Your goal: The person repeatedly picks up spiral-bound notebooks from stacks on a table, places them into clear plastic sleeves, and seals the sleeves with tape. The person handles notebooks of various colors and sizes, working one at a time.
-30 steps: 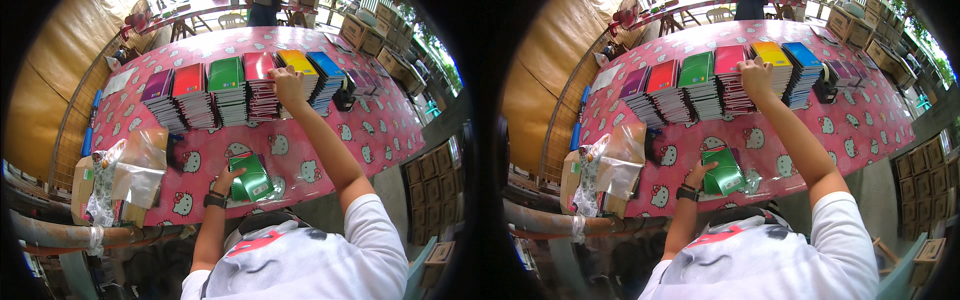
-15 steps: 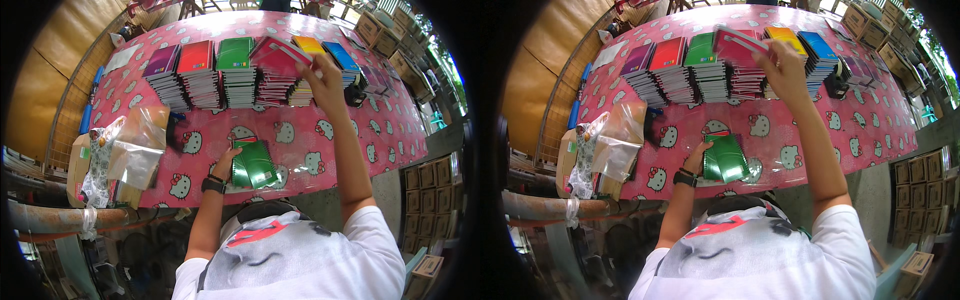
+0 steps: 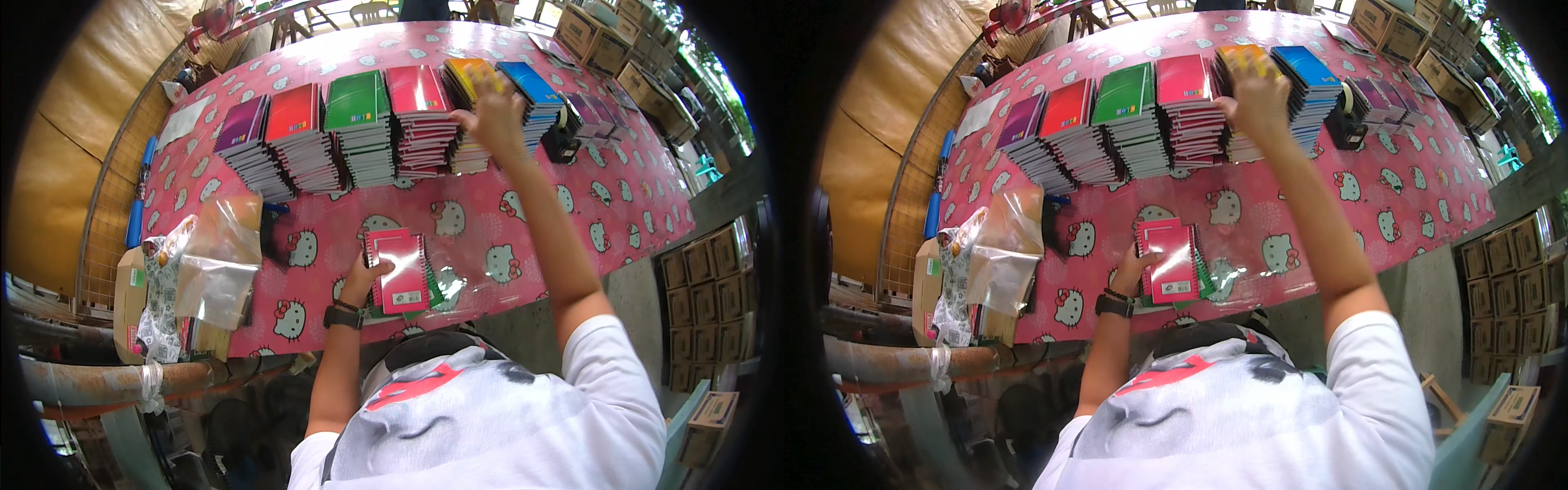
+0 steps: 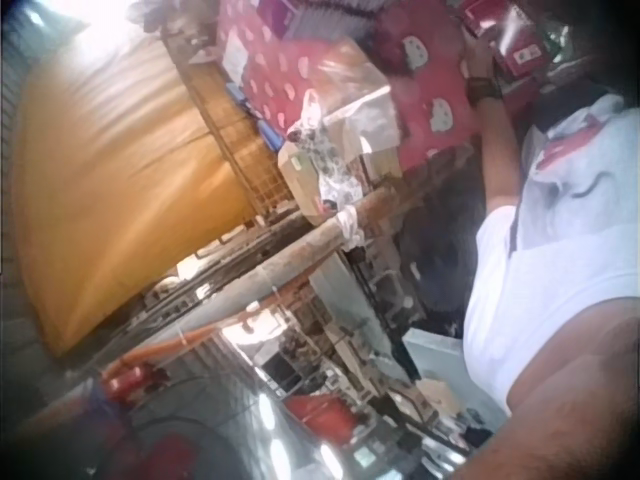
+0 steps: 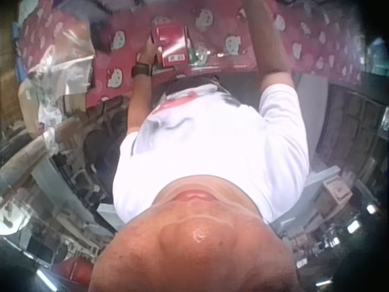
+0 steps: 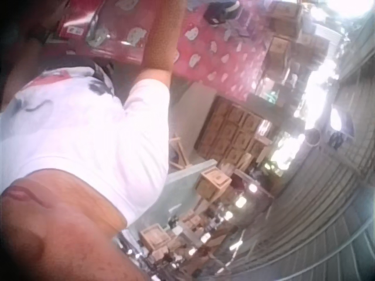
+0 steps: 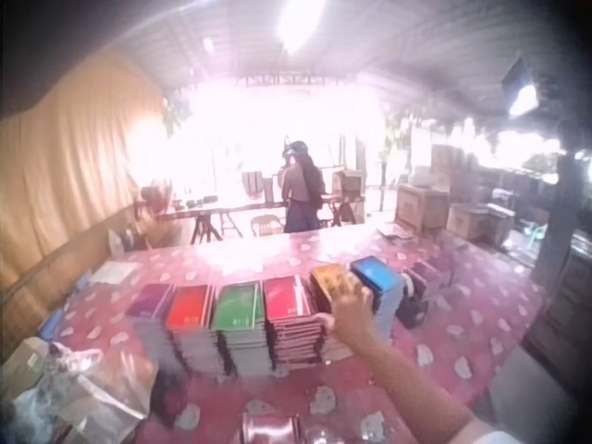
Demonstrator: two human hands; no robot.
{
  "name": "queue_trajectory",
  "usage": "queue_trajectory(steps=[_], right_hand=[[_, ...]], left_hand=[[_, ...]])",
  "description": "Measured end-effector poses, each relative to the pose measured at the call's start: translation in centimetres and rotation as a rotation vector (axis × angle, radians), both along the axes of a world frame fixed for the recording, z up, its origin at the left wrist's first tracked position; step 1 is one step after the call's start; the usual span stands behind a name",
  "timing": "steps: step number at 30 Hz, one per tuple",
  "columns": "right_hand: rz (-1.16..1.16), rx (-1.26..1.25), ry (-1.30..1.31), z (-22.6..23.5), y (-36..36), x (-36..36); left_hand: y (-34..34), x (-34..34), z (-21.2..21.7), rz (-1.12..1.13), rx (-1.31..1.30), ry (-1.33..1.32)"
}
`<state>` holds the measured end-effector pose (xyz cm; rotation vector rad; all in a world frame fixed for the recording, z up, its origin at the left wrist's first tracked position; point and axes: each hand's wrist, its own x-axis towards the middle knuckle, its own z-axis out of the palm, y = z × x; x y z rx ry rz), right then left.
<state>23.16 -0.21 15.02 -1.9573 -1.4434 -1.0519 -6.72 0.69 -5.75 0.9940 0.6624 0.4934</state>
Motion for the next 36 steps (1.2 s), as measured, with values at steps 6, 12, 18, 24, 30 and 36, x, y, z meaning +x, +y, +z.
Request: queue_trajectory(steps=[6, 12, 18, 24, 30, 36], right_hand=[[0.143, -0.174, 0.071, 2.2, -2.6, 5.0], [0.854, -0.508, 1.096, 0.9, -7.4, -4.4], [0.727, -0.309, 0.302, -10.5, -2.6, -10.3], [-0.396, 0.107, -0.213, 0.2, -2.4, 10.5], [-0.146, -0.25, 0.093, 0.1, -6.7, 15.3], [0.348, 0.346, 1.1, 1.0, -12.7, 4.1]], left_hand=[[-0.5, 0.7, 0.4, -0.025, 0.03, -0.1], [-0.6, 0.2, 2.3, 0.019, -0.435, -0.273], [-0.3, 0.2, 2.0, 0.017, -0.066, -0.121], [-0.5, 0.8, 0.4, -0.006, -0.044, -0.085], [-0.8, 0.9, 0.7, 0.001, -0.098, -0.119], [-0.8, -0.3, 0.4, 0.038, -0.065, -0.093]])
